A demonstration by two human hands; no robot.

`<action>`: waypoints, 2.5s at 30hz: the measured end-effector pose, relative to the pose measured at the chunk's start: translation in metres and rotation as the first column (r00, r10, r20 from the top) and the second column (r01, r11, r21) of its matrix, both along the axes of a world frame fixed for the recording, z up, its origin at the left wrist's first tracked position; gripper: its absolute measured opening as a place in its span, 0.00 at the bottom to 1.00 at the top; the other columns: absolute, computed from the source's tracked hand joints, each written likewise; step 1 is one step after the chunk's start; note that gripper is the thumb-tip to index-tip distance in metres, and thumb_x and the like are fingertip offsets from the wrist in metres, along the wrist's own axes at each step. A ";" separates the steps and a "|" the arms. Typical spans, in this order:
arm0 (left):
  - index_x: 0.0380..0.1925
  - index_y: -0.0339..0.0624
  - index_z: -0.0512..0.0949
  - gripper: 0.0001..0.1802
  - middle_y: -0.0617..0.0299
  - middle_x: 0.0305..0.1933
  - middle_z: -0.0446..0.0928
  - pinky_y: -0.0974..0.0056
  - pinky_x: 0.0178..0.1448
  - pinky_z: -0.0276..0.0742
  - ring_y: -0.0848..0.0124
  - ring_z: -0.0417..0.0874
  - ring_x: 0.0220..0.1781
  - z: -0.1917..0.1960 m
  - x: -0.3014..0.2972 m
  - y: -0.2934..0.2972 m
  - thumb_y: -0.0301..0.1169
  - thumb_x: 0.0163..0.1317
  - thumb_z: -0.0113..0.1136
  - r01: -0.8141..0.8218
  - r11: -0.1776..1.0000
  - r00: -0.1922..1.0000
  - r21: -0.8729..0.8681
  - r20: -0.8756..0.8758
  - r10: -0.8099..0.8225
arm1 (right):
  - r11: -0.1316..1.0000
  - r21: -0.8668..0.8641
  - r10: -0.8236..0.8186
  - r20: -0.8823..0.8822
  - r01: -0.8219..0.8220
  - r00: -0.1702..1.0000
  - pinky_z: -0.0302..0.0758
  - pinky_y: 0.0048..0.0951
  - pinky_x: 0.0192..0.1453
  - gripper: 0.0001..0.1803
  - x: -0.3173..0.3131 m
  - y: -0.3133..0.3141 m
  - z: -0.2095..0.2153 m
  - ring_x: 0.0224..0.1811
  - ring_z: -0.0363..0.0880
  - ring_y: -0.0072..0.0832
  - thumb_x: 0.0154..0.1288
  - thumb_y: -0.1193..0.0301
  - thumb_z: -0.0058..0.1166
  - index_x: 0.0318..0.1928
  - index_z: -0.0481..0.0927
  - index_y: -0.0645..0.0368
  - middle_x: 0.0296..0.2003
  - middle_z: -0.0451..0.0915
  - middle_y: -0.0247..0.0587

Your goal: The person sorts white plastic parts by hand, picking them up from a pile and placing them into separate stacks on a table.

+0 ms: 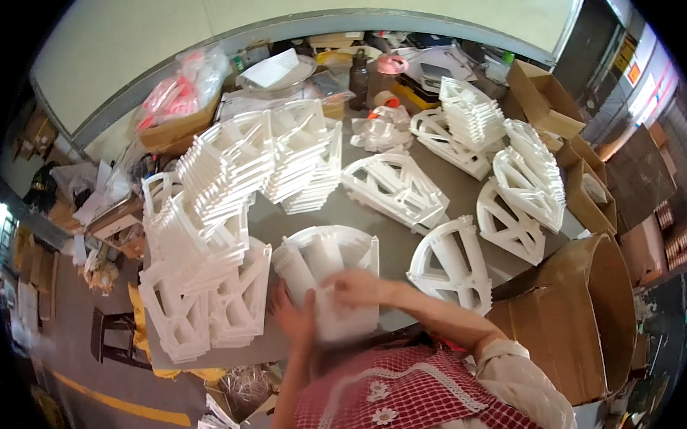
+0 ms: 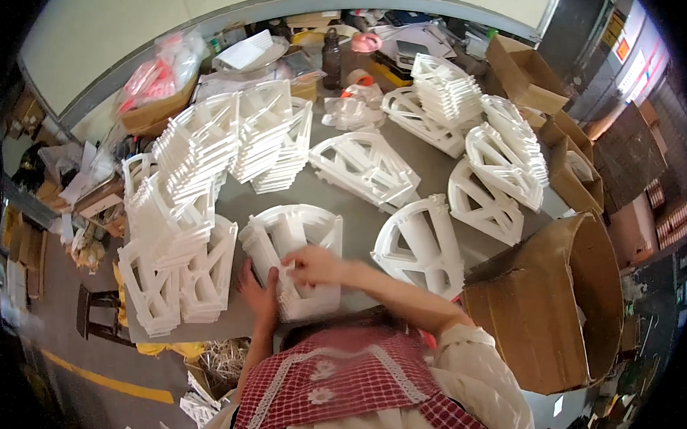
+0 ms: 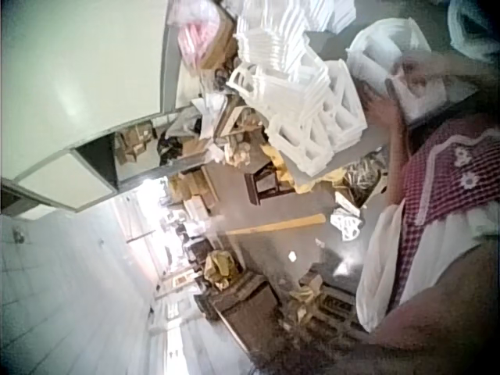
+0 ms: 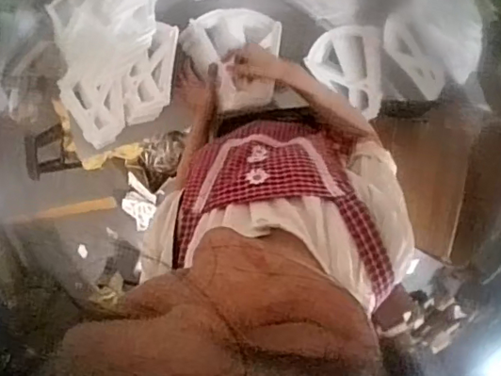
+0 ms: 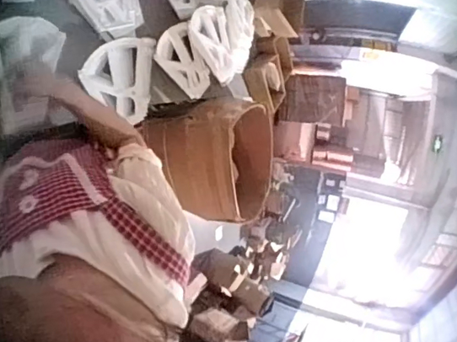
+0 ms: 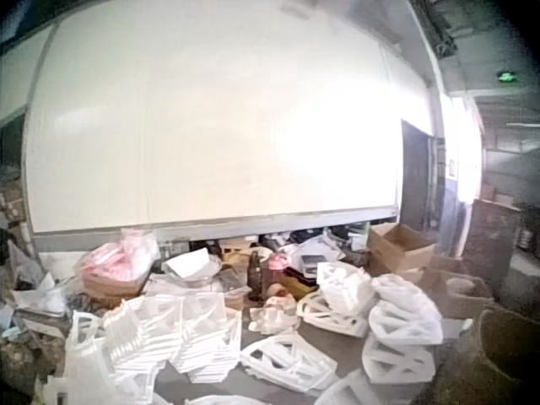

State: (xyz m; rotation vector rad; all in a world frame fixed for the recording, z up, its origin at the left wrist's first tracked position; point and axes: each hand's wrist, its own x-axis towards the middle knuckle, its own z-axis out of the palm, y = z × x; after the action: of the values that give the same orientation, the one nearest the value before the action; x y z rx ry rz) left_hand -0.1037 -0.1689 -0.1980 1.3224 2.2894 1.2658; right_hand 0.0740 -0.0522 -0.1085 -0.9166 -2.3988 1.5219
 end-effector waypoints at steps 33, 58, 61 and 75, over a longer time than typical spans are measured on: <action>0.63 0.36 0.70 0.42 0.42 0.62 0.73 0.42 0.73 0.57 0.41 0.68 0.66 0.010 0.001 0.003 0.52 0.55 0.69 -0.010 1.000 0.999 0.024 0.033 0.010 | 0.931 0.364 -0.112 0.347 -0.024 0.931 0.77 0.47 0.46 0.28 -0.036 0.033 0.003 0.39 0.84 0.49 0.57 0.45 0.59 0.30 0.86 0.61 0.32 0.84 0.53; 0.64 0.41 0.68 0.49 0.45 0.65 0.71 0.39 0.75 0.51 0.42 0.65 0.69 -0.007 -0.003 0.008 0.54 0.45 0.74 -0.062 0.997 0.994 -0.056 -0.091 0.056 | 0.437 0.899 -0.614 0.278 0.025 0.738 0.80 0.43 0.48 0.05 0.056 0.154 -0.017 0.50 0.81 0.41 0.55 0.72 0.58 0.32 0.84 0.56 0.38 0.82 0.43; 0.64 0.40 0.68 0.49 0.45 0.65 0.71 0.39 0.74 0.52 0.43 0.66 0.69 -0.009 0.001 0.005 0.53 0.44 0.74 -0.069 0.996 0.994 -0.050 -0.093 0.064 | 0.163 0.972 -0.634 -0.028 0.169 0.773 0.79 0.43 0.45 0.07 0.093 0.140 0.038 0.43 0.82 0.43 0.48 0.75 0.56 0.29 0.85 0.54 0.38 0.83 0.42; 0.65 0.35 0.67 0.44 0.40 0.67 0.67 0.43 0.73 0.57 0.42 0.66 0.68 0.008 0.001 0.005 0.47 0.52 0.71 0.041 0.999 0.999 -0.019 0.001 -0.041 | 0.489 0.378 -0.849 0.001 0.786 0.528 0.77 0.39 0.39 0.11 0.248 -0.005 -0.012 0.32 0.81 0.51 0.63 0.65 0.57 0.36 0.85 0.61 0.30 0.82 0.56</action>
State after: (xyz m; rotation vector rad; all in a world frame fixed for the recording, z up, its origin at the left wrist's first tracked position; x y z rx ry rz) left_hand -0.1027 -0.1635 -0.1905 1.3554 2.2564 1.2284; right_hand 0.3221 -0.0576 -0.1208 -1.8160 -1.6958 0.6286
